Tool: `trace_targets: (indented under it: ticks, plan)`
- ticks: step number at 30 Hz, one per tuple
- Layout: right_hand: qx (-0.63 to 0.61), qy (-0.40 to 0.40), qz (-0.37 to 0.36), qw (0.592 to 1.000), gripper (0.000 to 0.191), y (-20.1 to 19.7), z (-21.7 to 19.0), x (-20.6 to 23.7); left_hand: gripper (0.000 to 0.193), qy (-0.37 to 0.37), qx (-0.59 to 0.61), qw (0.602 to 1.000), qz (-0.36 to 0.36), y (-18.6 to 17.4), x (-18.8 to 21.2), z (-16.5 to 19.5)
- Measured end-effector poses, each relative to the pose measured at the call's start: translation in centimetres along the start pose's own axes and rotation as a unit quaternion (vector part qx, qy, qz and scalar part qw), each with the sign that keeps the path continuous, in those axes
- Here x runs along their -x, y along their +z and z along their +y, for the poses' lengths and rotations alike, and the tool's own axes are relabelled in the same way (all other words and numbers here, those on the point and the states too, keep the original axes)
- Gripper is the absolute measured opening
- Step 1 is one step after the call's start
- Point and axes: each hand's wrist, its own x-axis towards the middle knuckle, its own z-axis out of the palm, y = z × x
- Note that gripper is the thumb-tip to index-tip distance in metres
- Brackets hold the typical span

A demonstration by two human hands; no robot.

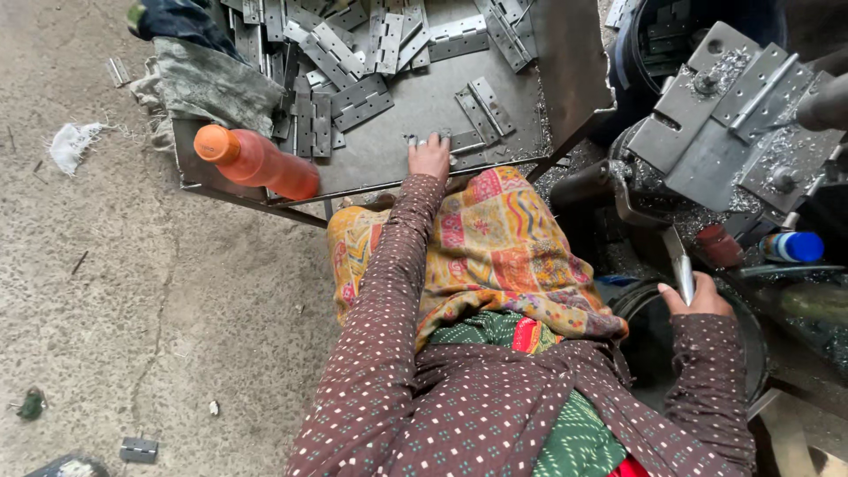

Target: The person sits on the floor and repeatedly places small metal plates into a punch press, activates the press with a lever, and removes the finished pieces into a metal bin. The cycle of loading, pressing, and unloading continues throughout the clip.

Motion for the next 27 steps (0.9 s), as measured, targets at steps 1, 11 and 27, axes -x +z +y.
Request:
trace_targets:
  ticks: [1, 11, 27]
  plan:
    - [0.001, 0.013, -0.013, 1.000, 0.063, 0.0, 0.1, 0.1, 0.034, 0.007, -0.012, 1.000, 0.007, 0.2, -0.1, -0.2]
    - [-0.049, 0.040, -0.135, 0.989, 0.057, 1.0, 2.9, -3.6, 0.014, -0.134, -0.033, 0.987, -0.079, -0.2, -0.7, -2.5]
    - [-0.110, 0.044, -0.105, 0.987, 0.057, 1.7, 2.0, -6.2, 0.028, -0.089, 0.118, 0.987, -0.062, 0.0, -6.5, -2.9]
